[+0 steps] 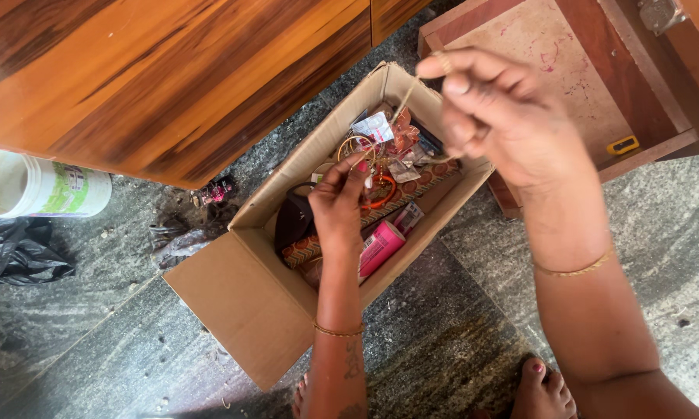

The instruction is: The person sorts through jewelry and small items in a cardboard box and then wipes the wooden exterior of a drawer with a cloth.

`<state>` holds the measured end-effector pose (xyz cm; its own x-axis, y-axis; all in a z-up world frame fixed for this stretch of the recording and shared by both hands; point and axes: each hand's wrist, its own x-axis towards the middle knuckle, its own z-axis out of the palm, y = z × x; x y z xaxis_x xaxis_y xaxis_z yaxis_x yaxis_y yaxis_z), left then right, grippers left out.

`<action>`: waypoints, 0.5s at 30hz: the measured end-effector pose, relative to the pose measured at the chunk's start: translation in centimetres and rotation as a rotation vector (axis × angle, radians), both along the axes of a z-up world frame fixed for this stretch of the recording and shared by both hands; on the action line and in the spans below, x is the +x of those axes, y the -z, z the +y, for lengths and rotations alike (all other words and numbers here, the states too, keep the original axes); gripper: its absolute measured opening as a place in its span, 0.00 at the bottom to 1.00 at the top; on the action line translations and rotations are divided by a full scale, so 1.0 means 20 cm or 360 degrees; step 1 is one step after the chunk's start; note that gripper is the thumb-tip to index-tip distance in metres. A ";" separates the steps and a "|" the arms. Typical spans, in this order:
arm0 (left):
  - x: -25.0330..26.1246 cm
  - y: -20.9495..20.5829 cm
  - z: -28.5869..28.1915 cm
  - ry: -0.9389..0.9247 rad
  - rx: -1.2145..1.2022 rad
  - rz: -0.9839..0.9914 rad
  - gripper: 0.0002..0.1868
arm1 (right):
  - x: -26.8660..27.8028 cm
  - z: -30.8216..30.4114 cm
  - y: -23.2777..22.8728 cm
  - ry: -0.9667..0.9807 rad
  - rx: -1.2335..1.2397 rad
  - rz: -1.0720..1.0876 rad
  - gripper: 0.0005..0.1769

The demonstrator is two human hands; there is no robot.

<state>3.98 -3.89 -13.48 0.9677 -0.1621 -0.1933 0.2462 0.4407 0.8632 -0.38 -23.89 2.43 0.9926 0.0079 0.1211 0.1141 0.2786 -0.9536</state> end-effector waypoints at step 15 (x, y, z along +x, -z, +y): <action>0.12 0.09 0.25 0.0096 0.1273 -0.0632 0.19 | 0.03 -0.06 0.06 0.0378 -0.0610 0.0080 0.09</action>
<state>6.37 1.14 -15.37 0.9815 -0.1755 0.0770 -0.1329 -0.3337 0.9333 0.25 -25.04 1.19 0.9769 -0.1859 0.1056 0.0834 -0.1238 -0.9888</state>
